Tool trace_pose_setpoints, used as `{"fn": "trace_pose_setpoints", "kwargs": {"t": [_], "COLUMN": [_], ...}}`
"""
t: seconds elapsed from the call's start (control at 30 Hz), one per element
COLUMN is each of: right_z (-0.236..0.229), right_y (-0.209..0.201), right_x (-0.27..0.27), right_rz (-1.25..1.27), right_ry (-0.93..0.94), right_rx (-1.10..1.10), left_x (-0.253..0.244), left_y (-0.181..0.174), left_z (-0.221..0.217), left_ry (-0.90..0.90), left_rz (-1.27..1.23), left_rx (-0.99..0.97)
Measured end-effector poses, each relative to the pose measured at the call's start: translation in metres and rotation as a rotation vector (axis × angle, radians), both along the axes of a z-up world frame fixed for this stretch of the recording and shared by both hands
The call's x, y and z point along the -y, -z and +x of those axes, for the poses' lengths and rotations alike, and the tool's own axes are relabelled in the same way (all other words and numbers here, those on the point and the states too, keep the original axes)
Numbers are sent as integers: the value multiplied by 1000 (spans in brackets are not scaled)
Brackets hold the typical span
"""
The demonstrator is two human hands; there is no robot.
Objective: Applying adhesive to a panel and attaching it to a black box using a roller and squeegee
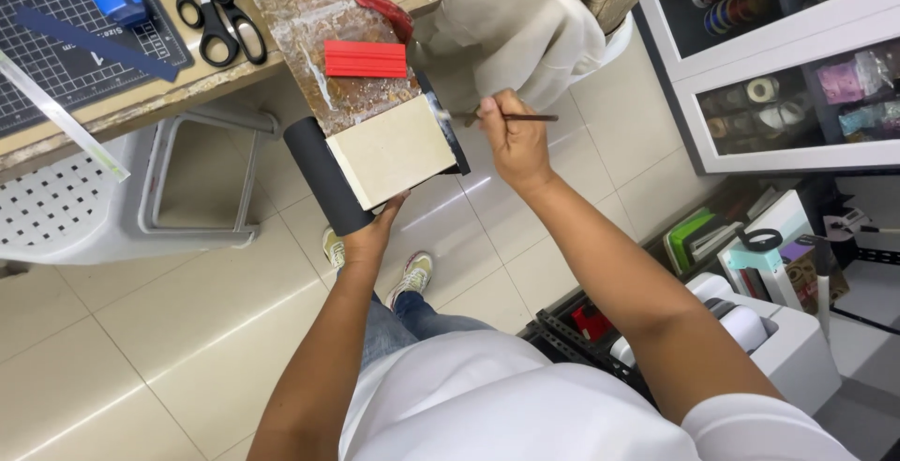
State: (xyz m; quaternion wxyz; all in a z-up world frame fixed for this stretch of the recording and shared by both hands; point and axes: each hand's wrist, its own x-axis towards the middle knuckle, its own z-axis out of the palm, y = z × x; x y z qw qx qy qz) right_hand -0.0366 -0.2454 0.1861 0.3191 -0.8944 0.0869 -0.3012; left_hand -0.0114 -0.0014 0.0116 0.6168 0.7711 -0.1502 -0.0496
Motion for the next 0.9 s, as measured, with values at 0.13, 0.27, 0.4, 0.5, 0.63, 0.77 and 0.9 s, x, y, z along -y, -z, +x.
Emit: {"fn": "trace_pose_setpoints", "kwargs": {"t": [0.13,0.27,0.4,0.5,0.63,0.77,0.9], "right_z": [8,2,6,0,11,6,3], "right_y": [6,4,6,4,-1,1,1], "right_x": [1,5,4,5,-1,1,-3], "right_rz": [-8,8,32,33,87,32,55], "right_ry": [-9,-5,9,29,23,6,21], "right_rx": [11,11,32,17,46,8,8], "left_x": [4,5,6,5,2,2,1], "left_y": [7,17,13,-3,3,10,3], "left_z": [2,-2,2,4,3,6,2], "left_ry": [9,-1,11,8,5,12,4], "left_rz": [39,17,7,14,-2,16,4], "left_rx": [36,-18,-17,-7,-22,-22,-8]}}
